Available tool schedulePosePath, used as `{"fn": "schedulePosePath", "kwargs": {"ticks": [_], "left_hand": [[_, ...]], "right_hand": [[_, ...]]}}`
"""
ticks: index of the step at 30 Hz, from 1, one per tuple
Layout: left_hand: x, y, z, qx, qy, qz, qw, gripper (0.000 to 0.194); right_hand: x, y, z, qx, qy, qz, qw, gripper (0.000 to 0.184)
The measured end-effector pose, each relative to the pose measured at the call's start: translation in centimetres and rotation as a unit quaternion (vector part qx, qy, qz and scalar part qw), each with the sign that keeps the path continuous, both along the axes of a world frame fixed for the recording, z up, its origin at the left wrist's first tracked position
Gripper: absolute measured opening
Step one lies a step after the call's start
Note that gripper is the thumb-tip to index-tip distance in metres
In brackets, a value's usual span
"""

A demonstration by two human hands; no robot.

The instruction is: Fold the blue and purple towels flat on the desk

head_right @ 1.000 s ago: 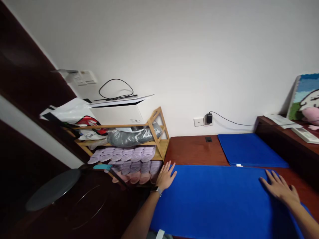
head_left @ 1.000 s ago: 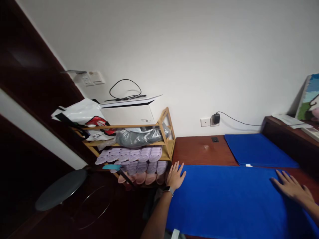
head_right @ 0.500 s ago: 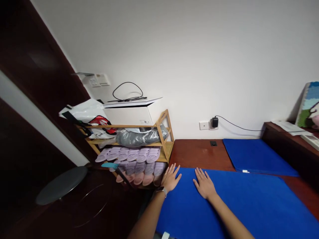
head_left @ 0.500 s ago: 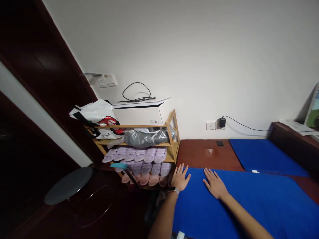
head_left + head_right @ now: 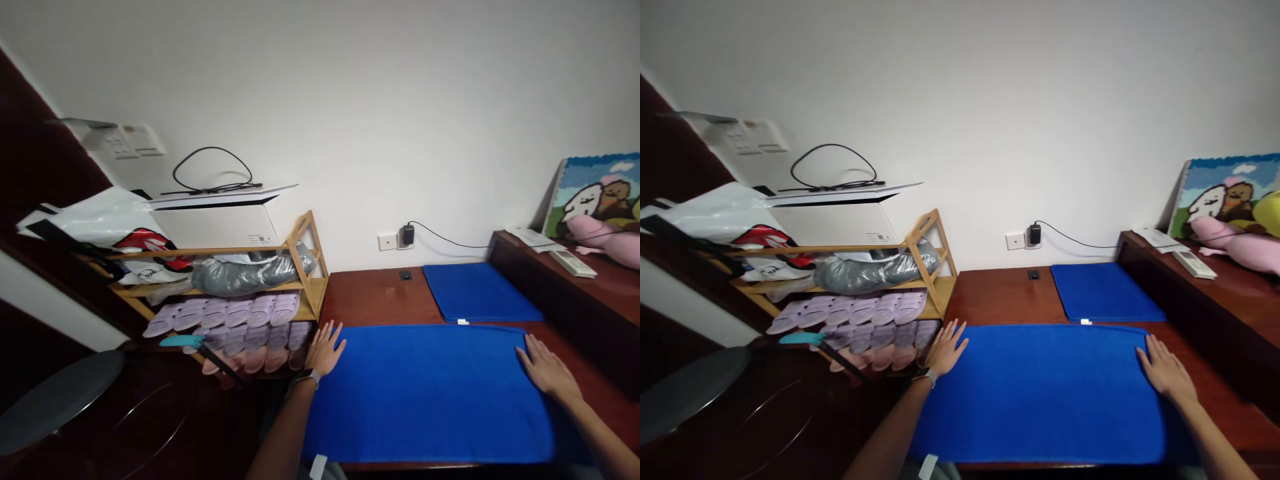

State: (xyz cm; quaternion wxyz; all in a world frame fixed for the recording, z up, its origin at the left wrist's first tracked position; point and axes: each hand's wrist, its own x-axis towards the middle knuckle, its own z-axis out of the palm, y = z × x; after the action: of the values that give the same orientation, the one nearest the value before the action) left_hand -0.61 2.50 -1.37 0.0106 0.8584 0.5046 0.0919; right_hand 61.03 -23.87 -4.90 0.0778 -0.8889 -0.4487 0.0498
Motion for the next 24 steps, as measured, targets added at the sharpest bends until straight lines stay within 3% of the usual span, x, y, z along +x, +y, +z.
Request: {"fn": "schedulePosePath", "kwargs": {"ticks": [8,11,13,15,17,21,24], "left_hand": [[0.1,-0.1,0.4,0.005,0.02,0.007,1.0,0.061],[0.1,-0.3,0.6,0.001,0.013,0.005,1.0,0.06],[0.1,-0.5,0.7,-0.004,0.007,0.004,1.0,0.06],[0.0,-0.5,0.9,-0.01,0.003,0.006,1.0,0.06],[0.0,-0.6,1.0,-0.014,-0.001,0.005,1.0,0.06],[0.0,-0.8,1.1,-0.016,-0.006,0.002,1.0,0.06],[0.0,-0.8,1.2,-0.018,-0.004,0.005,1.0,0.059]], "right_hand": [[-0.5,0.3,0.8,0.011,0.005,-0.02,1.0,0.088],[-0.1,1.0,2.0,-0.021,0.001,-0.042,0.999,0.083],[-1.5,2.4,3.3,-0.038,-0.029,-0.038,0.998,0.077],[-5.3,4.5,4.6,-0.013,-0.076,0.012,0.997,0.072],[-11.2,7.1,5.6,0.043,-0.097,0.111,0.988,0.069],[-23.6,11.4,5.8,0.062,0.021,0.308,0.949,0.069],[-26.7,12.2,4.8,0.043,0.06,0.335,0.939,0.072]]}}
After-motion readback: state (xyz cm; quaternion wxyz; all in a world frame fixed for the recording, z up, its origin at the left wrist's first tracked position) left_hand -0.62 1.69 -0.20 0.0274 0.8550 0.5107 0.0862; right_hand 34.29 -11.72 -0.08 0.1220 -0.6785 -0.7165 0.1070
